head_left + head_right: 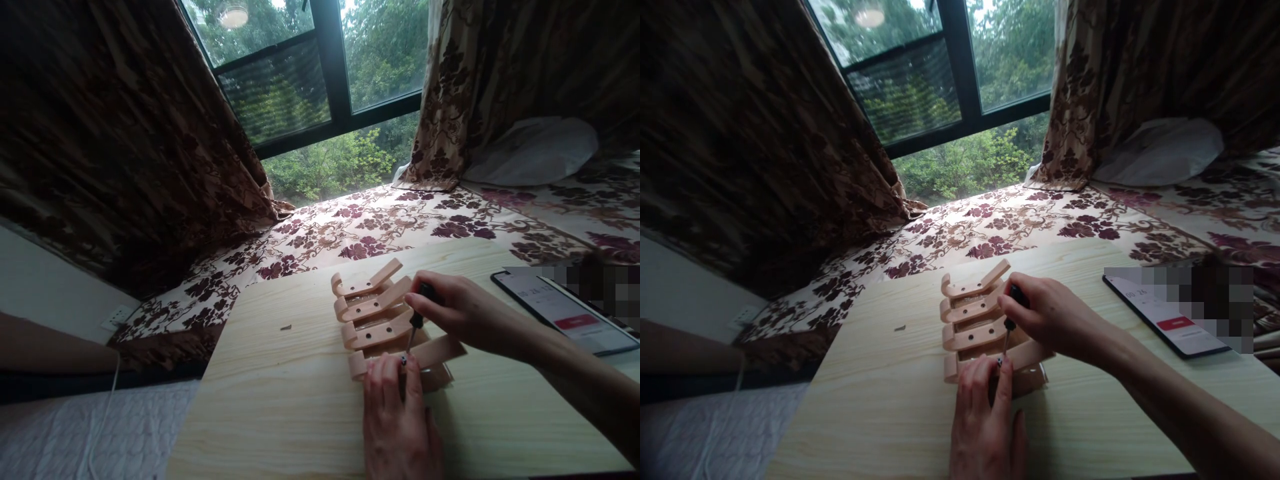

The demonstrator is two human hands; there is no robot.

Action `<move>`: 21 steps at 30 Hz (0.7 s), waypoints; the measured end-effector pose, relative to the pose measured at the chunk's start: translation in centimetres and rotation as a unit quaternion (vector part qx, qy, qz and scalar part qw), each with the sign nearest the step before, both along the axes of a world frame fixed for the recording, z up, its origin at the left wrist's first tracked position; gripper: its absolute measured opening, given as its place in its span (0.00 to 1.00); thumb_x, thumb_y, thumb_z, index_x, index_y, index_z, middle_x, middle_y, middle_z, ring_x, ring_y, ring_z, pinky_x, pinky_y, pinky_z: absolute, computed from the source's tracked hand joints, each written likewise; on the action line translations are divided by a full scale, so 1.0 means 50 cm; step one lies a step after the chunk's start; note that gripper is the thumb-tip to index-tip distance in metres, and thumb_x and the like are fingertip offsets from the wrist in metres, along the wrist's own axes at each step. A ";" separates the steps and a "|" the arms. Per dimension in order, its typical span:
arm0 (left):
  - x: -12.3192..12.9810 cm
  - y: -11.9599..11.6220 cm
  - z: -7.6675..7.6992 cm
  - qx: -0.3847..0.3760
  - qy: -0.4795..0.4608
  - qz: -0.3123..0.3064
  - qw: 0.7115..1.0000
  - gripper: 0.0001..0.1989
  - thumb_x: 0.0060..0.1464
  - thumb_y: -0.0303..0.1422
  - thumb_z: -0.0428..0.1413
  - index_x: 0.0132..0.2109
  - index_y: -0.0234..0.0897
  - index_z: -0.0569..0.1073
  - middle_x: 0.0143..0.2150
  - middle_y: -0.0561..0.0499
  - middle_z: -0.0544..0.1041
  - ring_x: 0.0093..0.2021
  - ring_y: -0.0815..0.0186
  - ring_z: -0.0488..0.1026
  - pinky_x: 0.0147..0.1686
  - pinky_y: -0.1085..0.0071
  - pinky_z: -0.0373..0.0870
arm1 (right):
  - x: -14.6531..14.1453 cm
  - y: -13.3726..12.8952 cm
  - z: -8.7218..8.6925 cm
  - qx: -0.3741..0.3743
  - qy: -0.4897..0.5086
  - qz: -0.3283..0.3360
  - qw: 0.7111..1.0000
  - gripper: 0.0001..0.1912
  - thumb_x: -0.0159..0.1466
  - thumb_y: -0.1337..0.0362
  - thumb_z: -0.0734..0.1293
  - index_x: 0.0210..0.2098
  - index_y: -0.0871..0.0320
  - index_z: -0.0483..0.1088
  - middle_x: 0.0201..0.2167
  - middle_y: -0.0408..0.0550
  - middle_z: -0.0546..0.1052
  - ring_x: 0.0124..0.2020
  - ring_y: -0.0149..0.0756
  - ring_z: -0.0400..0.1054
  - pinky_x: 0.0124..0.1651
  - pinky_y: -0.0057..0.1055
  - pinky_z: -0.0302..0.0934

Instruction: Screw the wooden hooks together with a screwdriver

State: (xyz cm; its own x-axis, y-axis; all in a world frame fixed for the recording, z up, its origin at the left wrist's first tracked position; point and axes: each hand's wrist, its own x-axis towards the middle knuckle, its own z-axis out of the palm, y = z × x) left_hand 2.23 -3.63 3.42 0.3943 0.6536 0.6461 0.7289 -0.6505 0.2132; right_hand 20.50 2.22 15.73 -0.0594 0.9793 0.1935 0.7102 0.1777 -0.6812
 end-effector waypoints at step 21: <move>0.001 0.000 -0.004 0.008 -0.005 -0.011 1.000 0.23 0.59 0.27 0.49 0.62 0.33 0.66 0.59 0.41 0.67 0.63 0.53 0.60 0.62 0.55 0.61 | -0.011 0.011 -0.012 -0.018 0.029 0.066 0.997 0.12 0.66 0.58 0.58 0.28 0.56 0.62 0.23 0.42 0.70 0.25 0.32 0.61 0.29 0.29 0.54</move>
